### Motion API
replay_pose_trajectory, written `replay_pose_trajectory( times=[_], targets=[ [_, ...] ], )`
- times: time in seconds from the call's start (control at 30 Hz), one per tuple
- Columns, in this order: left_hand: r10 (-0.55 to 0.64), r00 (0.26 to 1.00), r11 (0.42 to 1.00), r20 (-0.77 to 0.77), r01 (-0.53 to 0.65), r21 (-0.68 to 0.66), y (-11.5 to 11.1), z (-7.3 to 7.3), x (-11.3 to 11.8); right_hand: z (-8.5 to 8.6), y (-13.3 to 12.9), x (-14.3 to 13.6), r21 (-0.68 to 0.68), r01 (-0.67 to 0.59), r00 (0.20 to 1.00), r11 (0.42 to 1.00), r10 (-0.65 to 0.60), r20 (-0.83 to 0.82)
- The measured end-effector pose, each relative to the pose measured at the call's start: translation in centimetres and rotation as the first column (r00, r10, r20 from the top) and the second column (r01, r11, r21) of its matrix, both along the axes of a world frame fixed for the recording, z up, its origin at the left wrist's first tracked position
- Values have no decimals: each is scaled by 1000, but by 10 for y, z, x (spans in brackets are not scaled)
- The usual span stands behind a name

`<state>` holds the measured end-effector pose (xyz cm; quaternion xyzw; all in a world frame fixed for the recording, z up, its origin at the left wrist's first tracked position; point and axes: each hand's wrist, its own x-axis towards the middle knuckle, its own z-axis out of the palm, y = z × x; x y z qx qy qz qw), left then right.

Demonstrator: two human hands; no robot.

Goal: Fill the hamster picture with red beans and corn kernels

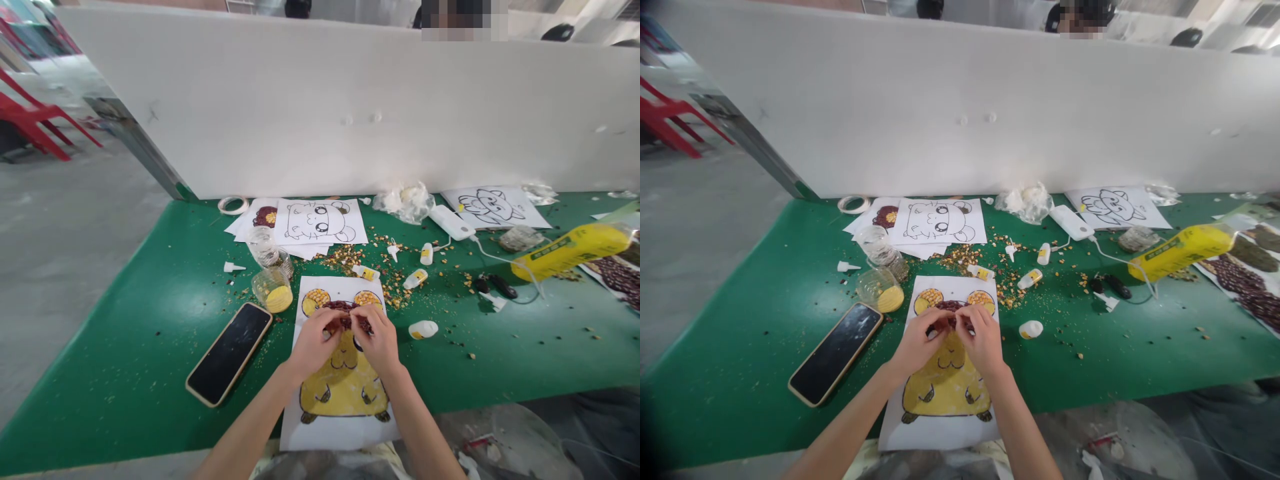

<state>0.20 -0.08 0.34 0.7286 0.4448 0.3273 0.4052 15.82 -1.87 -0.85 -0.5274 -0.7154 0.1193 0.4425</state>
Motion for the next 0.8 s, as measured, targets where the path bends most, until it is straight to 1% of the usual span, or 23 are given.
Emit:
replay_pose_trajectory(
  times=[0.1, 0.3, 0.43, 0.6, 0.8],
  targets=[
    [3, 1000, 1000, 2, -3, 0, 0, -2, 0, 1, 0, 1, 3, -35, 999, 999, 35, -21],
    [-3, 1000, 1000, -13, 4, 9, 0, -2, 0, -4, 2, 0, 12, -41, 994, 999, 39, 100],
    [-15, 999, 1000, -34, 15, 15, -1, -4, 0, -5, 3, -1, 16, -32, 992, 999, 29, 124],
    [-27, 998, 999, -59, 28, 19, -2, -6, 0, -4, 3, -1, -8, -16, 992, 1000, 17, 128],
    [-24, 998, 1000, -62, 24, 9, -1, -2, 0, -7, 3, -1, -48, -16, 997, 999, 20, 79]
  ],
)
